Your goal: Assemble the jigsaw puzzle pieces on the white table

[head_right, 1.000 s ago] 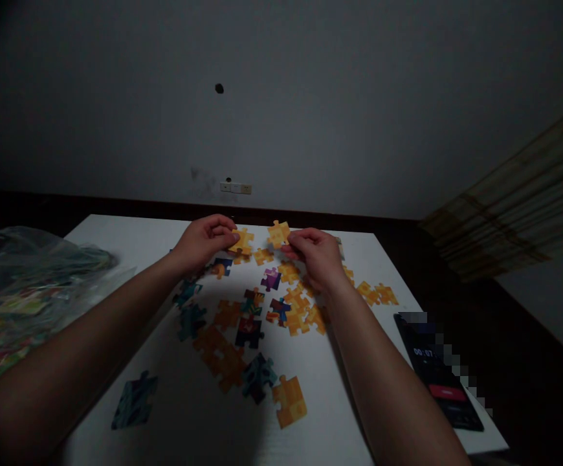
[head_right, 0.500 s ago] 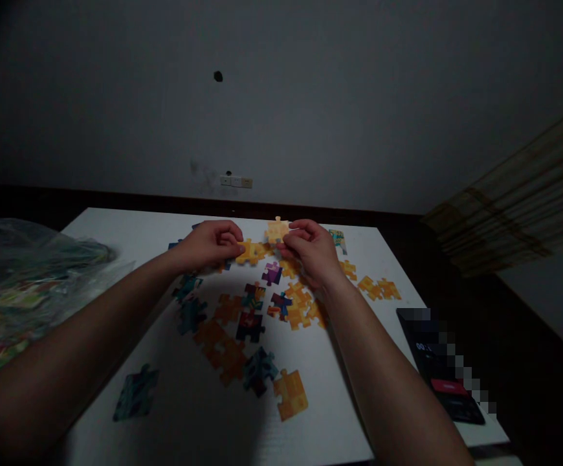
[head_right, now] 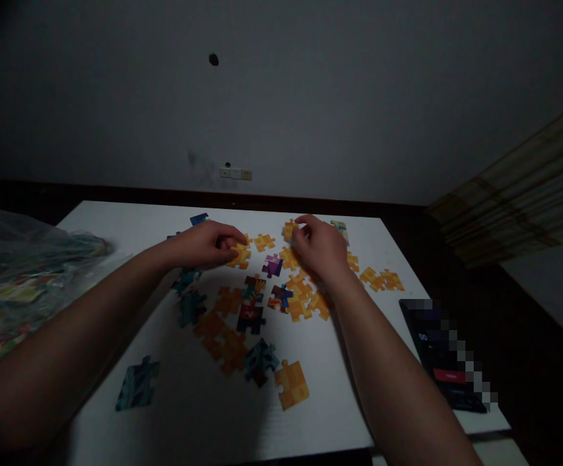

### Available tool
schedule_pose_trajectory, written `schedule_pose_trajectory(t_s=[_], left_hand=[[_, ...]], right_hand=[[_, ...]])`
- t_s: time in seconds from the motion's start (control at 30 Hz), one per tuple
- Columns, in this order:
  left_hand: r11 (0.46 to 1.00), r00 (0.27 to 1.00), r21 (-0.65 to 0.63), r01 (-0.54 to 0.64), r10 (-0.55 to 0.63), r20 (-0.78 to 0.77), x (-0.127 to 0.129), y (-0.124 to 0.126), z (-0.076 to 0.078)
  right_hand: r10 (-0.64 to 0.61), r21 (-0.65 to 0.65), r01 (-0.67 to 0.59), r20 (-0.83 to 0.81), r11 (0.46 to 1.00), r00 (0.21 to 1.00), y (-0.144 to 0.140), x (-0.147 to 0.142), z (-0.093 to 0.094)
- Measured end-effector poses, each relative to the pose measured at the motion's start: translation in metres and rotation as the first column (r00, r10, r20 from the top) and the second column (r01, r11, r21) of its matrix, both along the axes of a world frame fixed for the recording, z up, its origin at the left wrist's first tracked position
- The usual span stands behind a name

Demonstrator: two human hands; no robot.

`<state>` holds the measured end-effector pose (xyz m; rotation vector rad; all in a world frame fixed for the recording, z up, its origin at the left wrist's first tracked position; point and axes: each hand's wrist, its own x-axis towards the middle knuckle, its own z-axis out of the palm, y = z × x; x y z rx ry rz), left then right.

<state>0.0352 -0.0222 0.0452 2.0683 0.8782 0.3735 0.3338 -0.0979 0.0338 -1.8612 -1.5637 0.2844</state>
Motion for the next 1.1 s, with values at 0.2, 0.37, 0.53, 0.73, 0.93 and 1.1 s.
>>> schedule_pose_trajectory(t_s=[0.2,0.37,0.53,0.73,0.93,1.1], left_hand=[[0.999,0.962,-0.044,-0.002,-0.01,-0.272,-0.023,0.008,0.024],[0.993,0.928,-0.115,0.016,-0.058,-0.368,-0.05,0.018,0.046],[0.985,0.97,-0.159,-0.066,0.026,-0.241,-0.043,0.014,0.047],[0.886,0.849,-0.294,-0.358,0.44,0.294,-0.005,0.0,0.035],[0.863,0.705,-0.381,-0.332,0.495,0.508,0.016,-0.012,0.025],[0.878,0.742,-0.449,-0.168,0.412,0.528,0.023,-0.02,0.018]], right_hand=[[-0.134,-0.081,0.174,0.362,0.981,0.923,-0.001,0.01,0.003],[-0.127,-0.159,0.201,0.384,0.967,0.915,0.0,0.013,0.004],[-0.098,-0.062,0.1,0.047,0.993,0.994,0.004,0.015,-0.003],[0.202,0.23,-0.072,-0.612,0.97,0.764,0.003,-0.009,-0.002],[0.3,0.33,-0.095,-0.654,0.939,0.695,-0.004,-0.031,0.0],[0.244,0.291,-0.065,-0.638,0.955,0.731,-0.006,-0.041,0.001]])
